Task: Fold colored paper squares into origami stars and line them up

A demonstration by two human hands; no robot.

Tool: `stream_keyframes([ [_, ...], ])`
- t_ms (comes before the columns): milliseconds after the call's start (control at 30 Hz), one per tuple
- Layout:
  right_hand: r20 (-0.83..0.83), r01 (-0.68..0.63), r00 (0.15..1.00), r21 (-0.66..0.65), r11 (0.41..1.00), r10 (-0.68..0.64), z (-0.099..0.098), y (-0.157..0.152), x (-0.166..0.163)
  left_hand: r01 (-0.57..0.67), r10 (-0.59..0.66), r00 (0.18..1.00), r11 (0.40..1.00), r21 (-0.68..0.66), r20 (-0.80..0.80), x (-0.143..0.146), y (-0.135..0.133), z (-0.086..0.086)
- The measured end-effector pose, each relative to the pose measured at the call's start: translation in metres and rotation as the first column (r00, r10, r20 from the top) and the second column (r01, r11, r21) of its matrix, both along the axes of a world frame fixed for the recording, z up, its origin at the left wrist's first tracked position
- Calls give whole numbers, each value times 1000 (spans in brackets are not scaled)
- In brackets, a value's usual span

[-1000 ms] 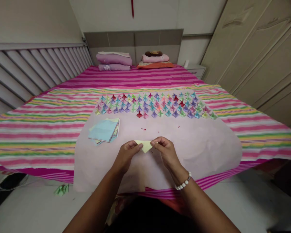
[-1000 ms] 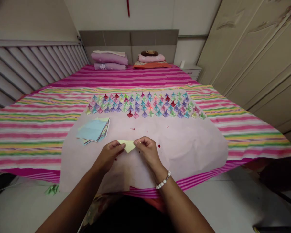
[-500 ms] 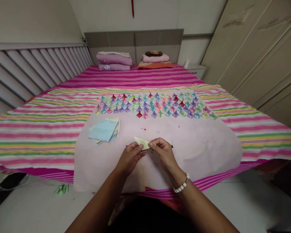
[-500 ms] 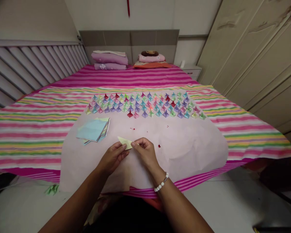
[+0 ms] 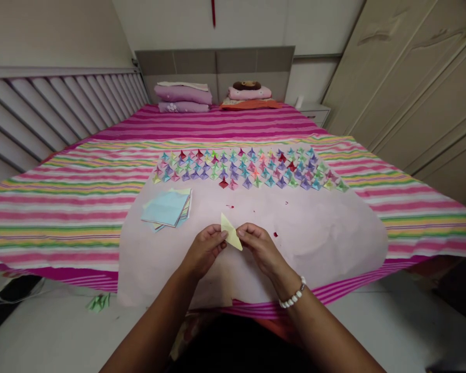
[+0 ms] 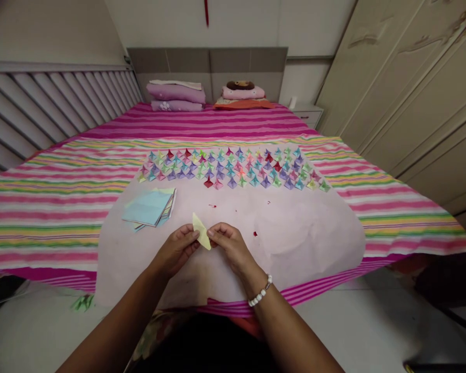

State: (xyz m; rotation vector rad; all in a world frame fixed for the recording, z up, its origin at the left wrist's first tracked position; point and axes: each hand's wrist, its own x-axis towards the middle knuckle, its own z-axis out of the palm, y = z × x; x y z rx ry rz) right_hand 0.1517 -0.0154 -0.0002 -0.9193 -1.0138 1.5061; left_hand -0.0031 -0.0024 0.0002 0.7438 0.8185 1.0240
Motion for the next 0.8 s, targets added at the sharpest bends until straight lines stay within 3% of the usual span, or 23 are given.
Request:
stream_keyframes([
  [467, -41, -39, 998, -4, 999, 39, 1, 0, -1, 70, -60, 987, 995, -66, 147, 1, 3, -7],
  [800, 16, -16, 1000, 15, 1000, 16, -1, 1, 0, 16, -11, 998, 997, -81, 66, 0, 1, -8],
])
